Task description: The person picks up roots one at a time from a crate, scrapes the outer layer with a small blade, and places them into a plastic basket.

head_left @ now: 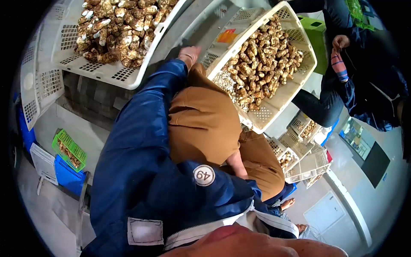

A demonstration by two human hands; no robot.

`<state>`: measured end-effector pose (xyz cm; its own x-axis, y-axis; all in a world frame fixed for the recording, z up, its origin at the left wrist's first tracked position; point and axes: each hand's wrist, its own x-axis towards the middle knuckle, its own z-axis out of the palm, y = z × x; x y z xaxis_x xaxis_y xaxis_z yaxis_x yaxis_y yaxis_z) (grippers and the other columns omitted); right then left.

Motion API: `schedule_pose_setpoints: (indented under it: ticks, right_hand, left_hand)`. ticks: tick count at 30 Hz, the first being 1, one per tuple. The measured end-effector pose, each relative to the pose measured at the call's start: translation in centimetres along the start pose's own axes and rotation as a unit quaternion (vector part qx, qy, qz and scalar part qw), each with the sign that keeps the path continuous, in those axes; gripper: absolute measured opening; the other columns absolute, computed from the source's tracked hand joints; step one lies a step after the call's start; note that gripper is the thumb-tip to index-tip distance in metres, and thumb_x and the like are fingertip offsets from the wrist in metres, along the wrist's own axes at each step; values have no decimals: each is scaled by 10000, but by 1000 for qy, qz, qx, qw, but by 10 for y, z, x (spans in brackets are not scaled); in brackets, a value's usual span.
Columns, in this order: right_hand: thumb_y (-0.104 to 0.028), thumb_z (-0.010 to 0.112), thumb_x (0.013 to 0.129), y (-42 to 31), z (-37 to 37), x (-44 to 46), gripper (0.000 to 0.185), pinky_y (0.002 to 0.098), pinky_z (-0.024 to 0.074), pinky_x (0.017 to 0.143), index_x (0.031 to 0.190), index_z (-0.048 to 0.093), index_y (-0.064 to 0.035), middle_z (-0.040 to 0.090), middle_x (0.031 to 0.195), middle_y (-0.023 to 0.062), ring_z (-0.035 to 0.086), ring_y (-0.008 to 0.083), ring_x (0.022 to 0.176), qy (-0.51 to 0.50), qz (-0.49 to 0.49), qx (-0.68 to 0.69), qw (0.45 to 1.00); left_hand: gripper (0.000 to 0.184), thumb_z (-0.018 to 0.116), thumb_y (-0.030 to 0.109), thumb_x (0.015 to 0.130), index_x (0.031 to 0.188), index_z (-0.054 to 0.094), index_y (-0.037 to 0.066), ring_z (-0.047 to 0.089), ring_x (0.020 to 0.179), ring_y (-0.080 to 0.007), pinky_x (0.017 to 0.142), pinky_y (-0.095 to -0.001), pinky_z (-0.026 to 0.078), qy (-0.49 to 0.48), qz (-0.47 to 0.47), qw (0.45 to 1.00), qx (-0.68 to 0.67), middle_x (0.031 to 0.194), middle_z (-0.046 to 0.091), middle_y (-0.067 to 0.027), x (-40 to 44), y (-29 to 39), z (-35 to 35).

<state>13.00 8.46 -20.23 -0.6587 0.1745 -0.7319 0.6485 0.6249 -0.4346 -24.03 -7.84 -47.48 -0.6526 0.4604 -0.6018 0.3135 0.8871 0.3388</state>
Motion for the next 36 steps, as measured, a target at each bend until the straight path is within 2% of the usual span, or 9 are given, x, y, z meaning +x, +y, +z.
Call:
schedule_pose_setpoints:
  ticks: [5,11,12,16,20,26,29,31,36]
  right_hand:
    - [-169,674,839,-17,-5,-6,305,353,537,727,1103,663,-17,714,876,167,694,260,767,3,14,64,998]
    - [-167,686,861,-33,-14,-14,313,305,533,780,1140,676,-27,740,952,146,710,171,888,58,40,75,995]
    - [-173,689,863,-41,-19,-17,307,296,532,784,1135,683,-29,740,951,150,709,163,891,70,37,43,996]
    - [-205,691,865,-37,-19,-30,245,316,534,675,994,700,4,720,790,112,671,162,697,145,31,33,988]
    - [-209,671,875,-27,-29,-50,226,332,523,631,905,670,15,687,728,129,661,188,646,221,-15,53,974]
    - [-200,693,875,-46,-48,-89,228,317,516,619,876,653,25,678,702,121,656,167,637,265,-98,171,944]
    - [-150,673,895,-50,-61,-119,177,278,485,596,869,639,21,648,679,78,595,111,611,316,-138,160,925]
    - [-147,677,899,-36,-61,-127,172,261,468,577,846,629,10,636,676,50,578,96,611,285,-162,252,911]
    - [-189,693,923,-64,-100,-136,192,228,445,550,849,632,-22,632,699,10,567,73,609,198,-296,423,833]
  left_hand:
    - [324,579,206,893,1190,515,93,601,1047,-417,847,-496,507,128,28,974,-183,1181,560,-190,-34,8,-29]
    - [257,622,246,868,1008,537,48,573,947,-404,793,-447,474,270,105,908,-302,973,593,-176,-133,-19,-23]
    - [249,633,245,865,953,524,39,580,900,-412,771,-442,478,203,14,914,-351,889,595,-197,-175,-12,-49]
    - [345,721,257,847,1044,533,45,613,944,-443,772,-467,492,165,-55,939,-298,963,654,-232,-280,-33,-37]
    - [305,719,214,843,1048,551,63,662,897,-377,757,-434,523,272,-2,892,-361,934,667,-203,-390,-7,-106]
    - [464,687,264,884,1250,532,23,600,1014,-415,823,-429,512,508,-6,852,-129,1102,619,-249,-380,-50,-194]
    - [421,603,134,895,1269,515,-37,601,1007,-278,828,-373,519,378,55,803,-457,1147,610,-183,-376,-60,-217]
    - [390,473,5,892,1274,514,-59,603,902,-208,794,-344,530,239,161,615,-734,1070,624,-134,-415,-11,-241]
    - [321,457,151,1029,1278,521,-41,636,1076,-266,870,-340,546,-34,322,618,-716,1244,617,-186,-431,133,-260]
